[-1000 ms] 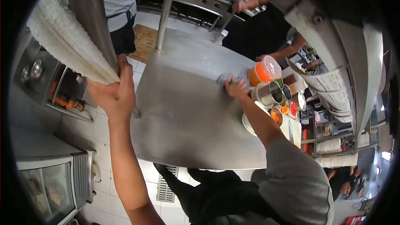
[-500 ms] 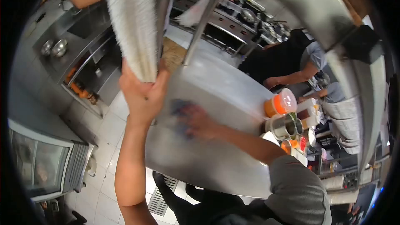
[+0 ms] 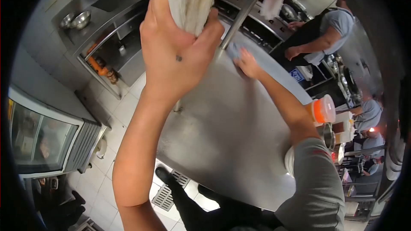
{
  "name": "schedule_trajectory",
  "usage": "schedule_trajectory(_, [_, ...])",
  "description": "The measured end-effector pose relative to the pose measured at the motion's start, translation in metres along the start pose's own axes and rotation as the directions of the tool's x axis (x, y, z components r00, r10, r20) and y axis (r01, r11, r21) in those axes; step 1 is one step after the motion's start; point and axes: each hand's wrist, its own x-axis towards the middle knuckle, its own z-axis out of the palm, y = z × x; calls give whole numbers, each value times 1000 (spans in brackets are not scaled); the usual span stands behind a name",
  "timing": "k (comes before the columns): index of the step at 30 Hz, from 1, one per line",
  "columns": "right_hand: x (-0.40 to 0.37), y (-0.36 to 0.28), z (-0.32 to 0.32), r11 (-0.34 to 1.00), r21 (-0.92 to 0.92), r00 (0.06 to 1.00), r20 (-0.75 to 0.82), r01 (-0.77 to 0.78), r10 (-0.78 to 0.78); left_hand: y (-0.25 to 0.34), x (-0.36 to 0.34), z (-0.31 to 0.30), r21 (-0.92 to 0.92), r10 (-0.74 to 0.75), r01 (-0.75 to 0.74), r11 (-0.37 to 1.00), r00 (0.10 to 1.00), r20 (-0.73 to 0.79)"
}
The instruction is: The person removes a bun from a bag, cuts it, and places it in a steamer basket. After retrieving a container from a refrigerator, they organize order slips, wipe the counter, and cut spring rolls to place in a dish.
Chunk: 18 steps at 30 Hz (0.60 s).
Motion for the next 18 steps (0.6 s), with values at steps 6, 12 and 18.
schedule_trajectory(6, [-157,56,-23,497,-210,521,-72,-842,851,3,-5,4,-257,-167,168,952,986,25])
schedule_trajectory(12, [-265,-265,-88,981,-54,976,108,-185,190,-6,-15,9,-234,-192,180,955,981,-27])
schedule_trajectory(18, [-274,-78,-53,600,-194,626,-131,-776,768,-17,-12,2,-134,-134,143,981,988,71])
